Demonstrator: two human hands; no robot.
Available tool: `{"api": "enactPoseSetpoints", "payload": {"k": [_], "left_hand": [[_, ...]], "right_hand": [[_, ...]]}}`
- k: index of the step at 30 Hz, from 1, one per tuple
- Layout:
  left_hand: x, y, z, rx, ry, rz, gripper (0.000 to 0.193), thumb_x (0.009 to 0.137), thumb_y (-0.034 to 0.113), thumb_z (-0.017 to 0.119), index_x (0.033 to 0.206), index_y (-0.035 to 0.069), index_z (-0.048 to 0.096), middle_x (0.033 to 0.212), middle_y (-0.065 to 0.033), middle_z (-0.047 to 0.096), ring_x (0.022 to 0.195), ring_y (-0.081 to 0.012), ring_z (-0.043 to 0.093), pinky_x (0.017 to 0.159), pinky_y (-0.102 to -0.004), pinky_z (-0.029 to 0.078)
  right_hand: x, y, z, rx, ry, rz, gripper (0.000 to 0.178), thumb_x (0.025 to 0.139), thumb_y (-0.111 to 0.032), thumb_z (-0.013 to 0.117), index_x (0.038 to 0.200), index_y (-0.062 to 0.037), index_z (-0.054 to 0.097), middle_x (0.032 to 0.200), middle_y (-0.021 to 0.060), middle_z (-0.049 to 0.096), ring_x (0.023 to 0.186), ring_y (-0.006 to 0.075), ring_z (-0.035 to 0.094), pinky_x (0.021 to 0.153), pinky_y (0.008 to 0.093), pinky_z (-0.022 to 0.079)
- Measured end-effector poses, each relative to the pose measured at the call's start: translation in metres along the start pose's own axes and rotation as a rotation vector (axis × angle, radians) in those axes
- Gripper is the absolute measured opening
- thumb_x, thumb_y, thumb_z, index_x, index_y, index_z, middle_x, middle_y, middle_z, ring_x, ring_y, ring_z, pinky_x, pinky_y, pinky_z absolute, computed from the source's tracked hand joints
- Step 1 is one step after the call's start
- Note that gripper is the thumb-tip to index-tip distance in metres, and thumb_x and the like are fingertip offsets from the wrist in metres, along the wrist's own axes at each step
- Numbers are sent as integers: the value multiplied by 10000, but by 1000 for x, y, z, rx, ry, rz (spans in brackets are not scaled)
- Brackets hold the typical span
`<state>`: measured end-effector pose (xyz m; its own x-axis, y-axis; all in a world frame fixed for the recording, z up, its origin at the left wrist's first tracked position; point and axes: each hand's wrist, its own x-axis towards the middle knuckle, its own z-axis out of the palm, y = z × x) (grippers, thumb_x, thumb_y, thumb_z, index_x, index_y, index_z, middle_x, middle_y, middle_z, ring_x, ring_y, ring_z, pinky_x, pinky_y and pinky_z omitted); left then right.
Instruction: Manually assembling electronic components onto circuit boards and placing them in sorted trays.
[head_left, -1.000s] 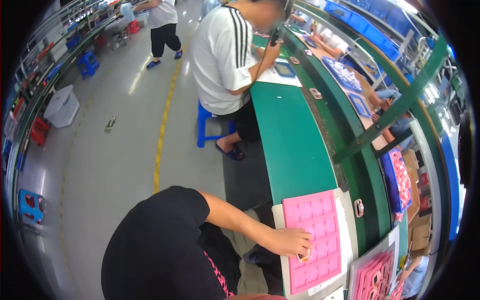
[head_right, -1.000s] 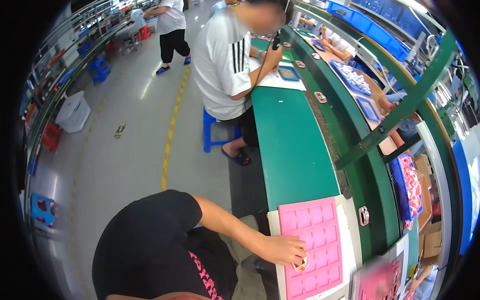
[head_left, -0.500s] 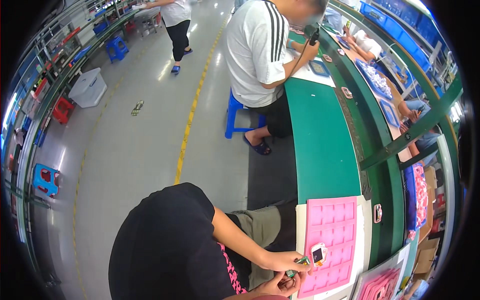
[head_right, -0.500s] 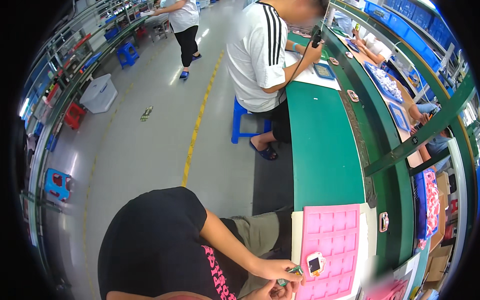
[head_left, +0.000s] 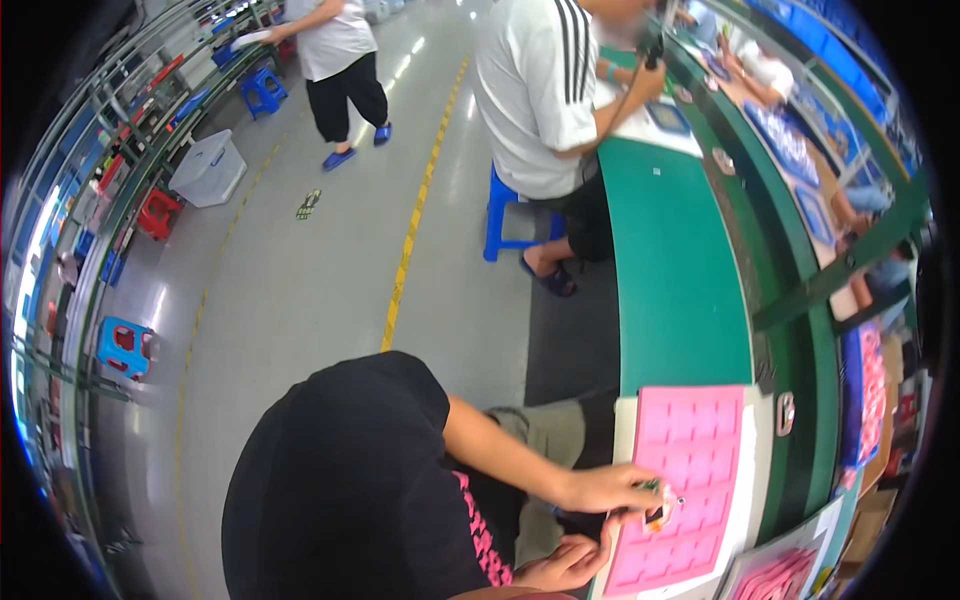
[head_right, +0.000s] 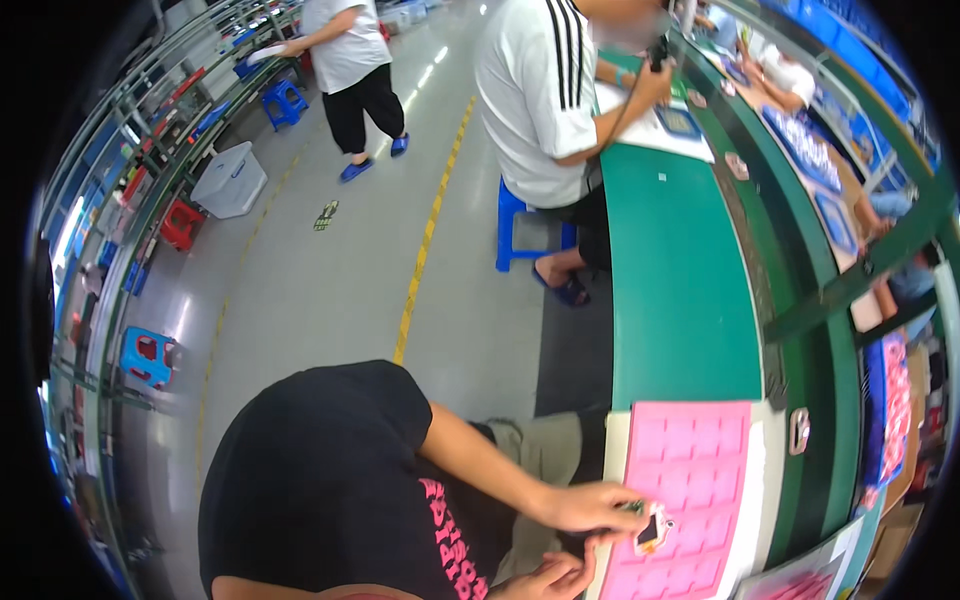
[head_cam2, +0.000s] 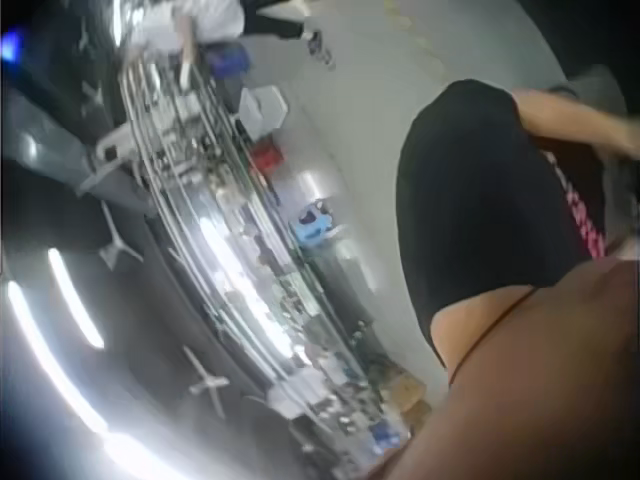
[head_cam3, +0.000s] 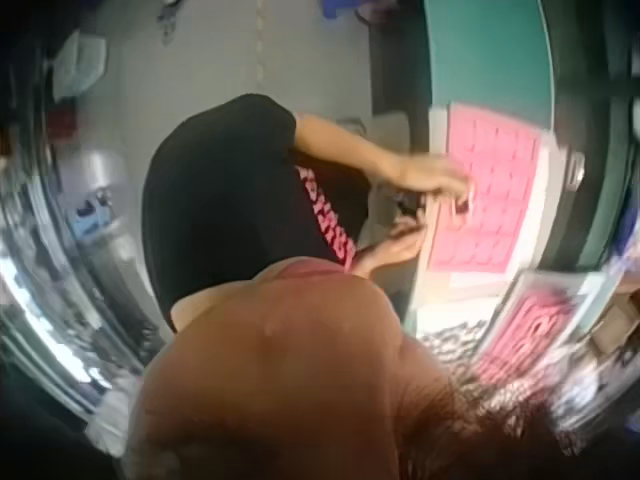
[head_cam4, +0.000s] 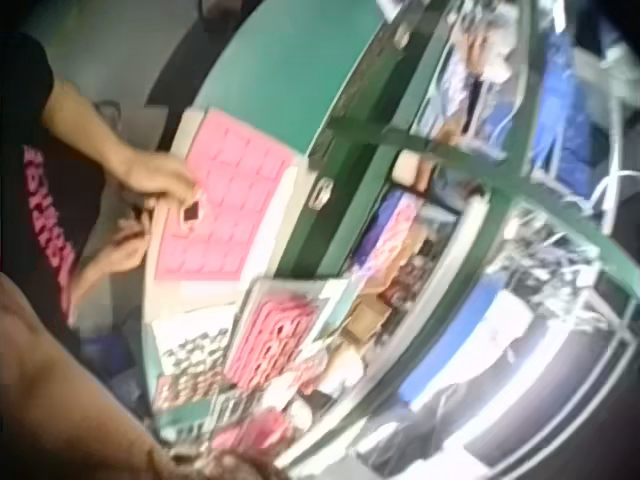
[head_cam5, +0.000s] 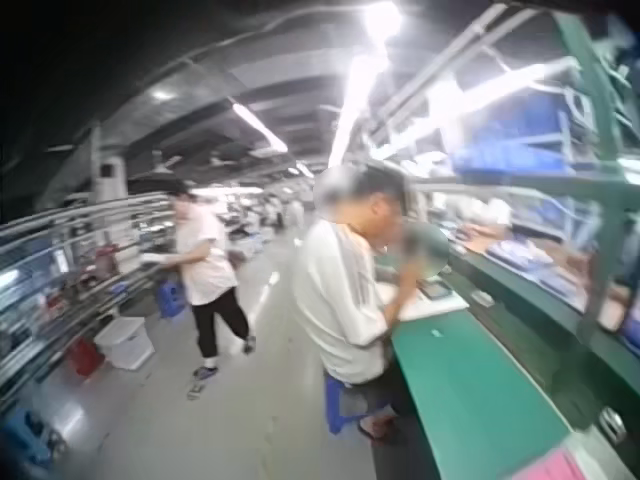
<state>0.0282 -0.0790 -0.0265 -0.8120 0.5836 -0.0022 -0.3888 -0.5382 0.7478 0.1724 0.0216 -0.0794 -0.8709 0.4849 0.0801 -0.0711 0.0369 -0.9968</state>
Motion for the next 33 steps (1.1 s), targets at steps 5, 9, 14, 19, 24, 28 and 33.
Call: {"api": "enactPoseSetpoints", "payload": {"k": [5,9,14,19,24,28,33], "left_hand": [[16,46,-32,238,71,-265,155,1108,201,615,1037,69,657,707,8,571,562,-78,499,479,-251,399],[46,54,-36,363,30,-238,172,1053,166,607,932,65,675,606,9,524,472,-70,401,437,-231,335],[77,41,-24,425,-133,-279,135,1006,136,601,904,67,656,592,-12,518,468,-96,400,465,-243,328],[88,33,3,753,-178,-313,118,977,152,634,919,50,649,623,-44,587,485,-166,483,502,-295,417],[97,13,23,1454,-235,-51,151,951,177,675,962,31,639,692,-73,672,542,-249,580,564,-356,493],[101,7,23,1575,-258,-79,195,931,190,707,996,24,629,747,-82,718,608,-290,641,616,-385,524],[102,7,12,1398,-235,-133,202,918,176,727,1028,34,633,770,-87,727,631,-286,655,621,-388,514]], "right_hand": [[17,-21,-8,117,1,337,457,1143,-332,451,1164,22,740,735,18,590,631,72,436,583,230,295],[30,-20,-39,167,-17,396,320,1138,-246,503,1149,-17,725,797,27,650,646,74,466,596,215,327],[42,-28,-44,247,81,493,209,1133,-179,521,1201,-42,663,805,40,668,626,77,492,574,208,358],[54,-36,-48,312,43,549,166,1135,-144,512,1231,-46,606,809,73,687,579,93,527,526,210,390],[65,-39,-49,369,2,609,156,1142,-135,498,1235,-34,572,801,109,705,523,117,556,482,220,414],[71,-41,-45,391,-19,636,154,1148,-145,492,1222,-30,564,786,129,714,488,135,565,463,229,423],[83,-41,-39,395,-79,721,151,1149,-158,496,1195,-29,559,758,136,715,475,149,569,458,234,419]]}}
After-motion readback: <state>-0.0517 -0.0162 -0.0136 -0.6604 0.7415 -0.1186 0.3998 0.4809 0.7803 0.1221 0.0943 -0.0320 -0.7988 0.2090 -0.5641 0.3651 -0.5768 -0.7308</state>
